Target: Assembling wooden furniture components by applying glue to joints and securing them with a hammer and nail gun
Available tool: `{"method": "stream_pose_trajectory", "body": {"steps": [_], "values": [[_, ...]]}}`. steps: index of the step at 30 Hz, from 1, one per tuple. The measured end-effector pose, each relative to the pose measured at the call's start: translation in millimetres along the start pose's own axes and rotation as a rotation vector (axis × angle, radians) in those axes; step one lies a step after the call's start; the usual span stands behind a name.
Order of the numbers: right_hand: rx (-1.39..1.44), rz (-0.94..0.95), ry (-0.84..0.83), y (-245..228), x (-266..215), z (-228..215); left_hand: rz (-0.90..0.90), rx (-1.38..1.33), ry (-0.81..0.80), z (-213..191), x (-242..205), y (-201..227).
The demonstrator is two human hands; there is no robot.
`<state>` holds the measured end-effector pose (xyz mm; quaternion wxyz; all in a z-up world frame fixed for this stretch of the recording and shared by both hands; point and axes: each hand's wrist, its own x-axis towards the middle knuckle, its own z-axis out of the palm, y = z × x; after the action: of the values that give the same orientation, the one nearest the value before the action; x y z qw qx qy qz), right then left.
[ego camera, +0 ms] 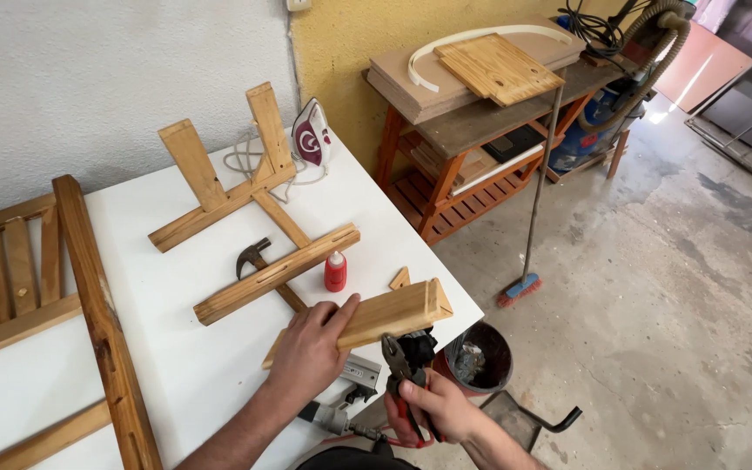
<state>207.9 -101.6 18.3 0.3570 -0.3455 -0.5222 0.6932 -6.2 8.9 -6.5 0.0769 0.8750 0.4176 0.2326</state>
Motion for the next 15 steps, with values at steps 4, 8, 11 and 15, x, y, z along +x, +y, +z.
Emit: {"method": "stream_pose_trajectory", "body": {"steps": [4,8,11,15], "values": [[0.684,0.173,-0.115,38,-14,5,0.119,-0.174,-0.037,14,1,-9],[0.727,0.24,-0.129,37,-14,17,0.133,-0.604,-0.139,-4,8,3],[0.804,0.275,-0.221,45,-15,25,-0.121,-0.673,-0.534,-9,14,17],[0.525,0.295,-0.14,34,-5,52,0.331,-0.911,-0.574,31,10,38]]}}
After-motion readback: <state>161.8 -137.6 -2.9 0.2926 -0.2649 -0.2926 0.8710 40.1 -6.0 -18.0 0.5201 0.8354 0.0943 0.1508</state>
